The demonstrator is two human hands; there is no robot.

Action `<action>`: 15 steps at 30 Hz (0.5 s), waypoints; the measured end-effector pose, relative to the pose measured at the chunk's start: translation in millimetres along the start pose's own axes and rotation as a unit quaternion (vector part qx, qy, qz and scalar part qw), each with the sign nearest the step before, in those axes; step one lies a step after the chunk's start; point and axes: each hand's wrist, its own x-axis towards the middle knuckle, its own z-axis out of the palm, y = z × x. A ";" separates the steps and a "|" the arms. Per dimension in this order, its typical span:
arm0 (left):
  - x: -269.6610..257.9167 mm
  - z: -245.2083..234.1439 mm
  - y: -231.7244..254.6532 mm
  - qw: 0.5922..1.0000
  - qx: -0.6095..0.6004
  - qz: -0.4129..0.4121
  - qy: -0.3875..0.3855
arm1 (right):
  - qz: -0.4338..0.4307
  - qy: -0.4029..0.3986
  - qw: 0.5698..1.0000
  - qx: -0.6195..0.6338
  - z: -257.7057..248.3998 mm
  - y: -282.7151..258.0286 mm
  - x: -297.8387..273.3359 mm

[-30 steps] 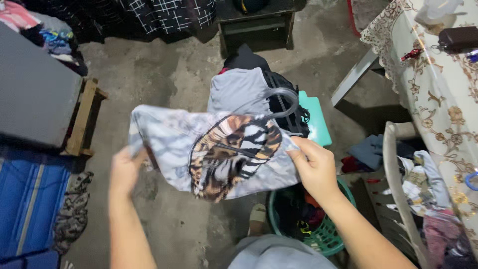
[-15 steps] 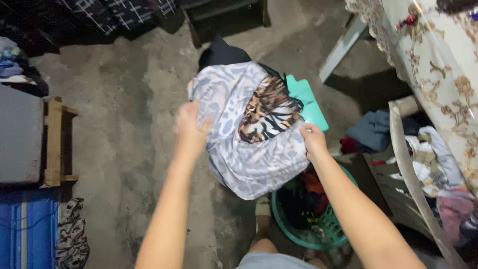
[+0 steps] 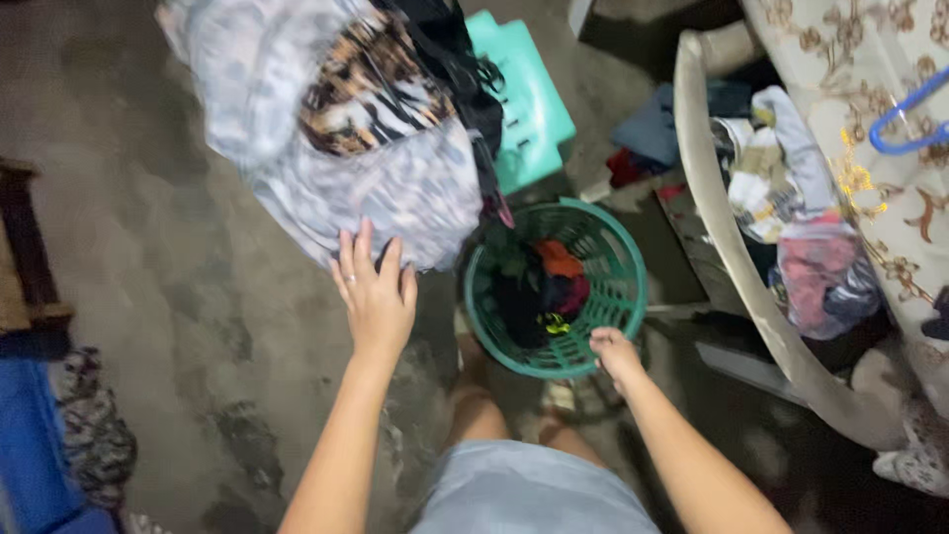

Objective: The person takes various items of clothing from a basket and hangs them onto plastic hangers.

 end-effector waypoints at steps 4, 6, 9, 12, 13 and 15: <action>-94.2 71.0 40.7 0.998 -0.046 -0.037 -0.037 | 0.052 0.039 0.993 -0.098 -71.3 87.9 0.0; -140.5 107.3 54.9 0.994 -0.051 -0.058 -0.081 | 0.032 0.045 0.990 -0.127 -84.1 111.5 21.1; -197.6 158.5 63.3 0.982 -0.054 -0.089 -0.160 | -0.117 0.037 0.975 -0.186 -82.2 144.4 56.1; -214.3 210.6 57.9 0.971 -0.054 -0.107 -0.208 | -0.138 0.024 0.955 -0.261 -51.7 152.1 111.3; -218.3 223.8 55.3 0.965 -0.049 -0.118 -0.230 | -0.170 0.001 0.946 -0.275 -39.7 146.2 127.8; -220.1 254.5 47.1 0.969 -0.046 -0.128 -0.204 | -0.222 -0.039 0.906 -0.358 -16.6 129.0 153.7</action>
